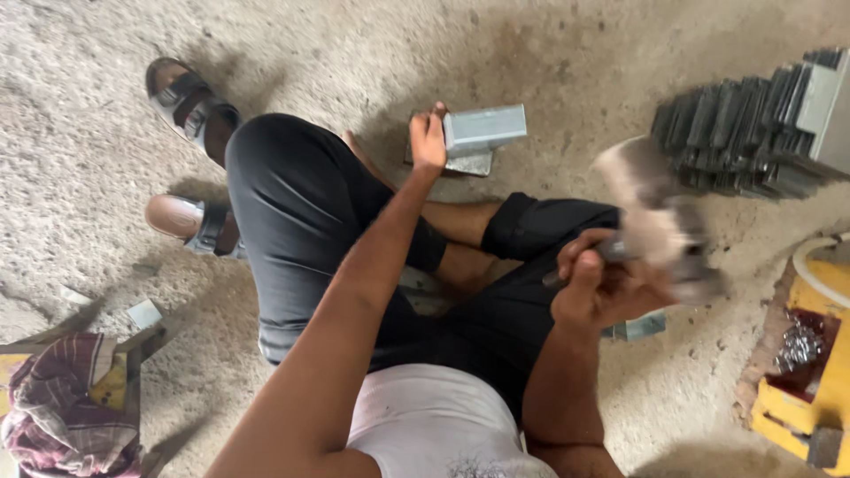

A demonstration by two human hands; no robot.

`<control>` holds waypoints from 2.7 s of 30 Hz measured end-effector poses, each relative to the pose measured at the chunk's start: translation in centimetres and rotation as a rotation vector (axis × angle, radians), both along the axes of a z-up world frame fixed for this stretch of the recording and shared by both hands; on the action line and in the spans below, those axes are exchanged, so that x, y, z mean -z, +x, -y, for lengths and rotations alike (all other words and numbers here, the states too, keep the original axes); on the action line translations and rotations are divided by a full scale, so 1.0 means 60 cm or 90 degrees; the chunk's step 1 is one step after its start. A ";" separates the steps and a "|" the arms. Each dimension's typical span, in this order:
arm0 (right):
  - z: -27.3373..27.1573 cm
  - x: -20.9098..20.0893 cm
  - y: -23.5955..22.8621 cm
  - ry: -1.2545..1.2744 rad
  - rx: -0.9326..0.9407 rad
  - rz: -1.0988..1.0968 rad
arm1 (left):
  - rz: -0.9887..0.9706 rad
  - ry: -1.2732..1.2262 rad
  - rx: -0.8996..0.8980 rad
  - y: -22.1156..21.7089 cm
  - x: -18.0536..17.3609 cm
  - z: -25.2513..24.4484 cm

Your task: The person sits on the floor and uses a hammer to strike a small metal piece placed on a larger metal block. They repeatedly hit the metal piece, occasionally adjusting its position with their left hand, and then toss the finished piece aside to pick up another one from a nearby pile.

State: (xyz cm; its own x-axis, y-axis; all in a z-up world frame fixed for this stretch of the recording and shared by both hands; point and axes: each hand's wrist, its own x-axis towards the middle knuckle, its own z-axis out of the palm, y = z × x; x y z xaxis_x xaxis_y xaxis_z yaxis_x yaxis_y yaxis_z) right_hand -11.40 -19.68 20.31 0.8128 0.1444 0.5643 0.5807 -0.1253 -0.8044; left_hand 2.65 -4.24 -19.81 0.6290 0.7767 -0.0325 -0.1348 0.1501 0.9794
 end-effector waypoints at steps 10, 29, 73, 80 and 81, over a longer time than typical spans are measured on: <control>-0.061 0.057 0.034 -0.475 -0.011 -0.105 | 0.000 0.029 0.114 -0.012 -0.094 -0.031; 0.053 0.101 0.044 -0.039 0.076 -0.098 | -0.455 0.732 0.304 -0.040 -0.284 -0.032; 0.033 0.172 0.111 -0.389 0.091 -0.016 | -0.507 0.641 0.412 -0.028 -0.298 -0.033; 0.037 0.174 0.089 -0.209 0.069 -0.292 | -0.476 0.706 0.371 -0.040 -0.292 -0.032; 0.036 0.177 0.076 -0.116 0.060 -0.347 | -0.484 0.680 0.384 -0.042 -0.291 -0.031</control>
